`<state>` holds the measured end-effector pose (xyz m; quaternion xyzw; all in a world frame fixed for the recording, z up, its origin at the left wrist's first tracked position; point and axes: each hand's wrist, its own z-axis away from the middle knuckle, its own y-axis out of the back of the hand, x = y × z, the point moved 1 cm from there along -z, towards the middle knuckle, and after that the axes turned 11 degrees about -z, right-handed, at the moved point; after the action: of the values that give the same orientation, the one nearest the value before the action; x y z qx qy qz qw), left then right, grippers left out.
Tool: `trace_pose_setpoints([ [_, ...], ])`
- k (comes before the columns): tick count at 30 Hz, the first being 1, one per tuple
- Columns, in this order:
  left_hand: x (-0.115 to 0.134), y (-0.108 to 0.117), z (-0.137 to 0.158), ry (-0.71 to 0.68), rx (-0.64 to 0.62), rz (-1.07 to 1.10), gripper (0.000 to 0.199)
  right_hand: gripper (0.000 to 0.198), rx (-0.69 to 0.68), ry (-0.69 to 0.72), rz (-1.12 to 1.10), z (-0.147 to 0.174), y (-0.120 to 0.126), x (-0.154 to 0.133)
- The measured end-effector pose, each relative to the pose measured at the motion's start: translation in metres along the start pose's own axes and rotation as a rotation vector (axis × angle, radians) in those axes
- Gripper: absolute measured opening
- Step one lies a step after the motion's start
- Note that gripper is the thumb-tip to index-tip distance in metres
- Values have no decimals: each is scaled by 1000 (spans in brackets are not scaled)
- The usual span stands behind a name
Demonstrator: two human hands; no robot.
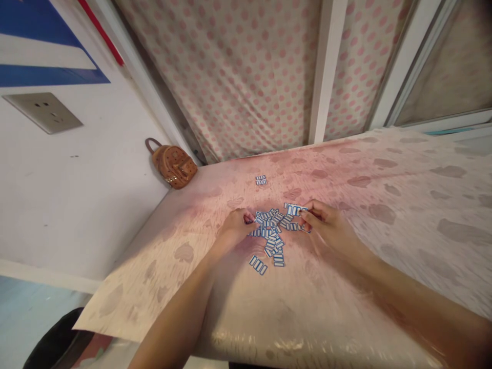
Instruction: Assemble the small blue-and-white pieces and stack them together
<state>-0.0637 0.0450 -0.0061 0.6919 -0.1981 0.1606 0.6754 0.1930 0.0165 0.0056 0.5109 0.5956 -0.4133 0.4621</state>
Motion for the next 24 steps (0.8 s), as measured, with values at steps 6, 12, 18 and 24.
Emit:
trace_pose_setpoints([
  [6, 14, 1, 4, -86, 81, 297, 5, 19, -38, -11, -13, 0, -2, 0],
  [12, 34, -7, 15, -185, 10, 501, 18, 24, -154, -10, 88, 8, -10, -12],
  [18, 45, -13, 24, -245, -48, 465, 15, 22, -233, -2, 162, 14, -15, -18],
  [24, 54, -11, 28, -220, -22, 515, 11, 20, -225, 29, 186, 13, -14, -18],
])
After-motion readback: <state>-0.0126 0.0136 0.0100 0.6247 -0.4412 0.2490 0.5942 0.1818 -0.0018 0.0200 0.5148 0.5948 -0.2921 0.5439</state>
